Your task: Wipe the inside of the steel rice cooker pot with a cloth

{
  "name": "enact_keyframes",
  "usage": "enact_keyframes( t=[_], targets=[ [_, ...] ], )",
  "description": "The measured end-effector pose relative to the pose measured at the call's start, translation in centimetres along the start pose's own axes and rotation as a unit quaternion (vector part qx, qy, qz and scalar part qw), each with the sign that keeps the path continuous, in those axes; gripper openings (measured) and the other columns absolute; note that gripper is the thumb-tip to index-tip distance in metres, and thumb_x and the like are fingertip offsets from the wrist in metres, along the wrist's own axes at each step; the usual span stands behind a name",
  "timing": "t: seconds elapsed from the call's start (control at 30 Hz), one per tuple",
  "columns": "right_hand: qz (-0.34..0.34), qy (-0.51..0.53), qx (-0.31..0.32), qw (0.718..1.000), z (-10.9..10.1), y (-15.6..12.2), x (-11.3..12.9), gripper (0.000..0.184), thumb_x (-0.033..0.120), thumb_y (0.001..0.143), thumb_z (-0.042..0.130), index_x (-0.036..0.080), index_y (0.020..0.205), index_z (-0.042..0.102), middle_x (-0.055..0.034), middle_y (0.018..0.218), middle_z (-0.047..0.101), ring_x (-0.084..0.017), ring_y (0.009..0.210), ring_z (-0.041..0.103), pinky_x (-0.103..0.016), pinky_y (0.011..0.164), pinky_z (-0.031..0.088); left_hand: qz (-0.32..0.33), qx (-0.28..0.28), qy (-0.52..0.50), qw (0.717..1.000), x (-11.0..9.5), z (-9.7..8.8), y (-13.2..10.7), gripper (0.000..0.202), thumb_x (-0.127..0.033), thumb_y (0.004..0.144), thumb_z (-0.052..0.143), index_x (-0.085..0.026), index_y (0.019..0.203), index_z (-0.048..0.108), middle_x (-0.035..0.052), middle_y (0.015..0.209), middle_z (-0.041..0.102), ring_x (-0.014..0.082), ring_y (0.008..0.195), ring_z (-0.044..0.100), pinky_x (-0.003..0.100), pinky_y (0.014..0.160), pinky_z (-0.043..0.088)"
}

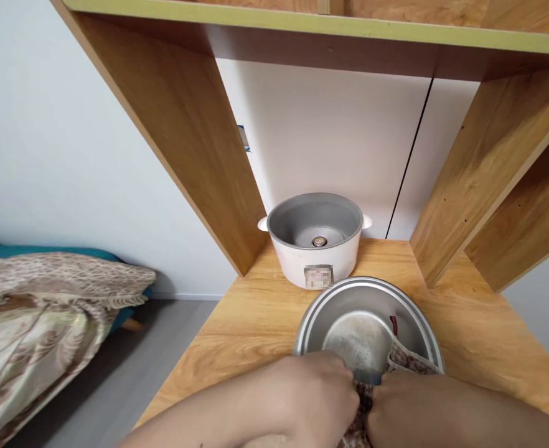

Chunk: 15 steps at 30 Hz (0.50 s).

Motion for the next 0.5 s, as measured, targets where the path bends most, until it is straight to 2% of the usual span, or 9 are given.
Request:
enact_keyframes(
  t=[0.13, 0.23, 0.4, 0.5],
  targets=[
    [0.005, 0.012, -0.006, 1.000, 0.5, 0.1, -0.5, 0.023, 0.030, 0.099, 0.069, 0.016, 0.094, 0.086, -0.0115, 0.086, 0.084, -0.020, 0.063, 0.065, -0.035, 0.058, 0.040, 0.004, 0.014, -0.003, 1.000, -0.3, 0.0, -0.1, 0.030, -0.039, 0.080, 0.079, -0.017, 0.061, 0.070, 0.0060, 0.057, 0.070, 0.0163, 0.040, 0.047, 0.034, 0.048, 0.044],
    [-0.020, 0.006, -0.017, 1.000, 0.4, 0.0, -0.1, 0.022, 0.032, 0.099, 0.070, 0.017, 0.092, 0.084, -0.0096, 0.087, 0.084, -0.020, 0.063, 0.064, -0.035, 0.057, 0.037, 0.000, 0.014, -0.002, 1.000, -0.3, -0.1, -0.1, 0.030, -0.038, 0.078, 0.080, -0.018, 0.059, 0.068, 0.0052, 0.057, 0.070, 0.0159, 0.041, 0.047, 0.034, 0.049, 0.044],
    [-0.032, 0.003, -0.089, 0.995, -0.4, -0.5, 0.5, 0.022, 0.033, 0.103, 0.068, 0.020, 0.090, 0.080, -0.0059, 0.083, 0.081, -0.019, 0.066, 0.064, -0.035, 0.055, 0.031, 0.001, 0.013, -0.010, 1.000, -0.2, -0.4, -0.3, 0.037, -0.041, 0.082, 0.076, -0.020, 0.055, 0.063, 0.0049, 0.055, 0.067, 0.0158, 0.041, 0.044, 0.034, 0.047, 0.043],
    [-0.033, 0.029, -0.094, 0.995, -0.3, -0.4, 0.3, 0.022, 0.031, 0.102, 0.068, 0.020, 0.087, 0.079, -0.0058, 0.083, 0.081, -0.019, 0.067, 0.064, -0.034, 0.056, 0.032, -0.003, 0.014, -0.013, 1.000, -0.1, -0.4, -0.2, 0.041, -0.041, 0.082, 0.075, -0.021, 0.051, 0.058, 0.0041, 0.052, 0.064, 0.0161, 0.041, 0.044, 0.035, 0.048, 0.043]
  ],
)
Point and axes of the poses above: each hand's wrist, its own y-axis towards the middle knuckle, its own z-axis out of the palm, x = y × z, the point moved 10 cm from there along y, towards the middle knuckle
